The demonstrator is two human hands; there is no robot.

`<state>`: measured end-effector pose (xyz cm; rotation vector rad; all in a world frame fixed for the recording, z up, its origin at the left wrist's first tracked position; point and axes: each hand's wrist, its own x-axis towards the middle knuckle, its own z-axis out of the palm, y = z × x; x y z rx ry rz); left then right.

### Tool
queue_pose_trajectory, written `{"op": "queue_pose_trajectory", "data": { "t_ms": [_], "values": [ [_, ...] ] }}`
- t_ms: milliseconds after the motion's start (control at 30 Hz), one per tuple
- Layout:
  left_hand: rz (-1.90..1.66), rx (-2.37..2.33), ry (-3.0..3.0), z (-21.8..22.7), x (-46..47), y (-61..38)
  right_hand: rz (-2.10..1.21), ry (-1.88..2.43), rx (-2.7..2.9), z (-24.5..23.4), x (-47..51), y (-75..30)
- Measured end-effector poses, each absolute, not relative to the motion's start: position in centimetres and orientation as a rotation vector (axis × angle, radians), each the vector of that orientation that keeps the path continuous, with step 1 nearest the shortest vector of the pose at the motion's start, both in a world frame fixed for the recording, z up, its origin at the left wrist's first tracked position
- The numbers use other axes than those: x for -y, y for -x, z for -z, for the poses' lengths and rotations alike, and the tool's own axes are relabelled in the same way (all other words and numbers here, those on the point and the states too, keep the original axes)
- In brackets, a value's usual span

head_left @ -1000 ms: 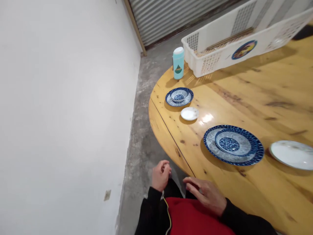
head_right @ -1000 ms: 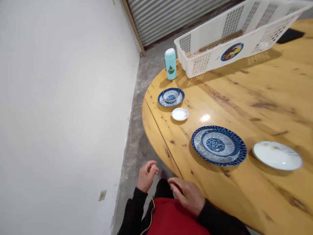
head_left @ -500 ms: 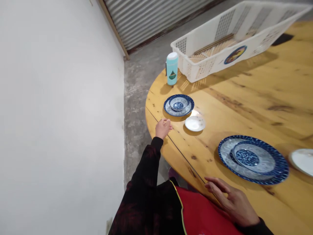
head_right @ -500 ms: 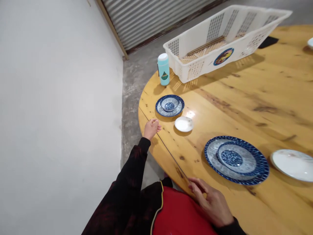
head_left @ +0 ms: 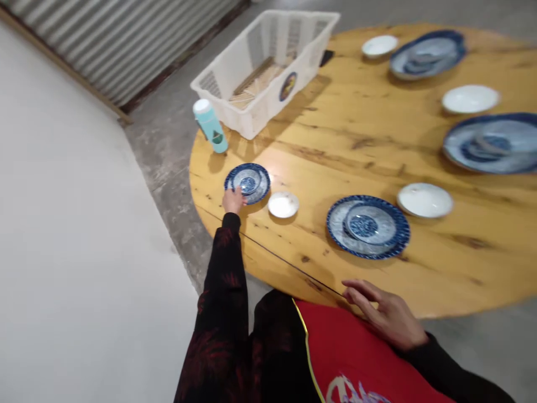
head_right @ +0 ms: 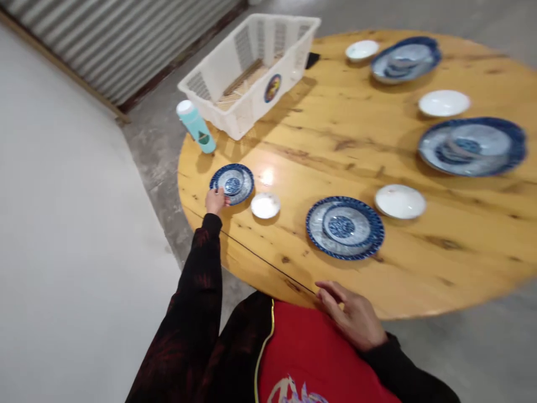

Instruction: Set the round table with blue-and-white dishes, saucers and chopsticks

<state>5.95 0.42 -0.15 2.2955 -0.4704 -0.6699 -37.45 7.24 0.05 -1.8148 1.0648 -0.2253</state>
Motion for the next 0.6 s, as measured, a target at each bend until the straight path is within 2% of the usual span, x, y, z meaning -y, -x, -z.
{"op": "queue_pose_trajectory", "data": {
  "t_ms": [300, 600],
  "values": [
    [0.476, 0.603, -2.478, -2.7, 0.6, -4.9, 0.329, 1.694, -1.107, -0.5, -4.6, 37.6],
    [0.702, 1.157, -2.234, -5.9, 0.4, 10.3, 0.659, 1.587, -1.297, -2.7, 3.9, 37.3]
  ]
}}
